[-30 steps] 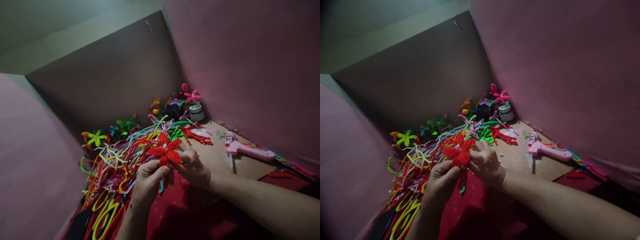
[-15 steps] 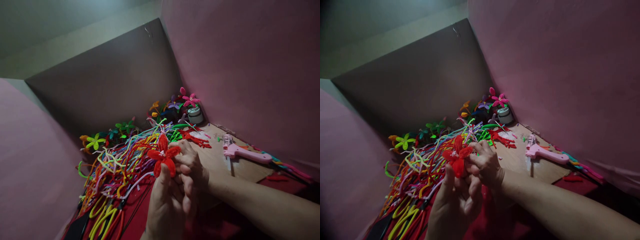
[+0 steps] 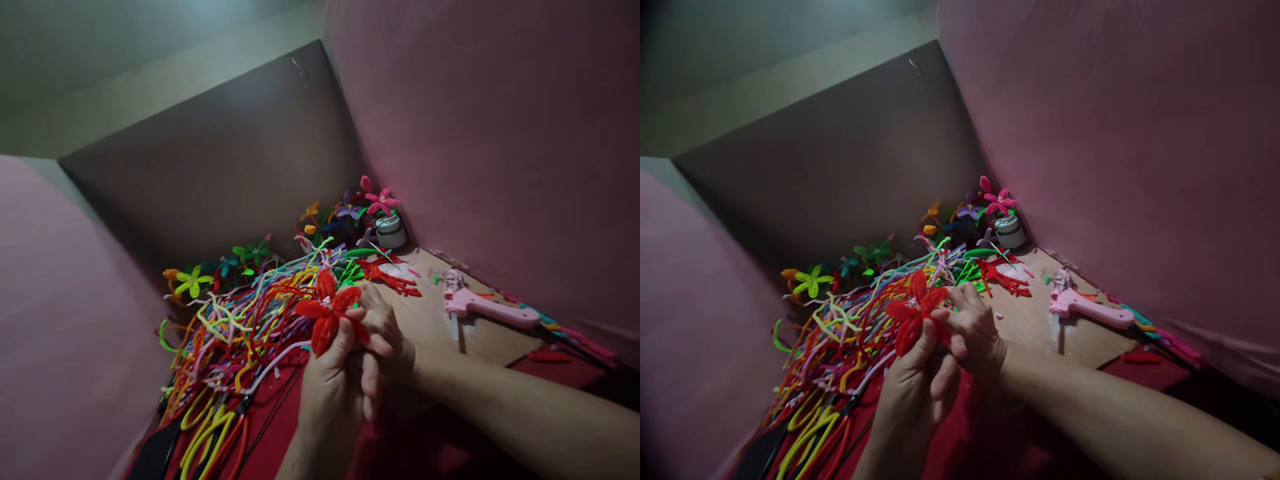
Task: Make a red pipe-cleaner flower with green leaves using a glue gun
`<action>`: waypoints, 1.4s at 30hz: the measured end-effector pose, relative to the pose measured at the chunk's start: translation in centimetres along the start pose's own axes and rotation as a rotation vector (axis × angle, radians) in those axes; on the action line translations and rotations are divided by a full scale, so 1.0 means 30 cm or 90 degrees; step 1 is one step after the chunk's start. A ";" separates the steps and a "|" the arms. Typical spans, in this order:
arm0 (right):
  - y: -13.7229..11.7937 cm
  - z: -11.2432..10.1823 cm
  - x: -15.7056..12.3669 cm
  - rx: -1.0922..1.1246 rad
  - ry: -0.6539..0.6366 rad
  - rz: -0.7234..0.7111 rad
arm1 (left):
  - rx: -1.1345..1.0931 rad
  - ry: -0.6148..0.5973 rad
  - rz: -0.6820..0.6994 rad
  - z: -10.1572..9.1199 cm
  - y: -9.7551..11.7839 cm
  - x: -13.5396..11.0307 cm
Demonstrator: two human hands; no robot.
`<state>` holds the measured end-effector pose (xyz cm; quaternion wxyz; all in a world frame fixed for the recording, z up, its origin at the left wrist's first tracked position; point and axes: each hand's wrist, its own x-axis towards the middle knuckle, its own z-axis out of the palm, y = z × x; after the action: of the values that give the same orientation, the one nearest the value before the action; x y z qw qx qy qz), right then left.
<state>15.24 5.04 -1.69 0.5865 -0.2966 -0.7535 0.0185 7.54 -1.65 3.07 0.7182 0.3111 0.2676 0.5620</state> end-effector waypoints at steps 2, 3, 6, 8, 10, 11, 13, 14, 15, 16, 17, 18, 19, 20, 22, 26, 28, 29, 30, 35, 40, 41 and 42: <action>0.005 0.000 0.000 -0.018 0.023 -0.019 | 0.052 -0.005 0.018 -0.012 0.002 -0.001; 0.004 -0.003 0.001 -0.024 0.032 -0.027 | 0.073 -0.005 0.025 -0.014 0.002 -0.002; -0.006 -0.014 0.008 -0.023 0.023 -0.031 | 0.107 0.002 0.036 -0.010 0.001 -0.016; -0.015 -0.020 0.015 -0.013 0.026 -0.027 | 0.121 0.010 0.037 -0.010 0.002 -0.033; -0.020 -0.022 0.020 0.015 0.031 -0.026 | 0.134 0.022 0.024 -0.019 0.006 -0.055; -0.021 -0.021 0.021 0.030 0.035 -0.028 | 0.142 0.026 0.016 -0.026 0.009 -0.066; -0.020 -0.017 0.020 0.046 0.034 -0.032 | 0.154 0.040 0.009 -0.040 0.015 -0.087; -0.018 -0.014 0.019 0.047 0.030 -0.035 | 0.157 0.049 0.012 -0.044 0.017 -0.094; -0.016 -0.011 0.017 0.044 0.025 -0.036 | 0.158 0.059 0.019 -0.044 0.018 -0.100; -0.014 -0.009 0.015 0.040 0.022 -0.035 | 0.158 0.070 0.028 -0.040 0.018 -0.102; -0.014 -0.008 0.013 0.038 0.021 -0.035 | 0.156 0.079 0.038 -0.032 0.017 -0.102; -0.014 -0.009 0.012 0.037 0.025 -0.037 | 0.156 0.089 0.047 -0.021 0.013 -0.098; -0.017 -0.011 0.011 0.035 0.029 -0.041 | 0.155 0.095 0.053 -0.009 0.009 -0.092; -0.022 -0.015 0.011 0.030 0.033 -0.043 | 0.146 0.100 0.067 0.003 0.004 -0.084; -0.035 -0.028 0.011 0.012 0.041 -0.032 | 0.130 0.100 0.088 0.022 -0.006 -0.065; -0.058 -0.050 0.011 -0.014 0.025 -0.005 | 0.153 0.118 0.134 0.021 -0.020 -0.037; -0.055 -0.048 0.009 -0.012 0.022 -0.017 | 0.190 0.140 0.154 0.012 -0.023 -0.031; -0.049 -0.044 0.008 -0.010 0.020 -0.019 | 0.211 0.157 0.168 0.009 -0.025 -0.030; -0.043 -0.039 0.006 -0.006 0.016 -0.021 | 0.232 0.179 0.185 0.006 -0.027 -0.029; -0.011 -0.015 0.005 0.007 -0.035 -0.016 | 0.379 0.197 0.223 -0.006 -0.025 -0.032; -0.007 -0.002 0.012 0.056 -0.014 -0.025 | 0.486 0.158 0.079 -0.073 0.067 -0.079; -0.009 0.000 0.013 0.070 -0.011 -0.045 | 0.486 0.209 0.117 -0.085 0.101 -0.094; -0.011 0.002 0.012 0.085 -0.014 -0.068 | 0.484 0.266 0.170 -0.092 0.137 -0.109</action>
<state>14.99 4.96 -1.27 0.5968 -0.2161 -0.7716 0.0410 2.13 -3.71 4.43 0.4046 0.4649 0.5516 0.5621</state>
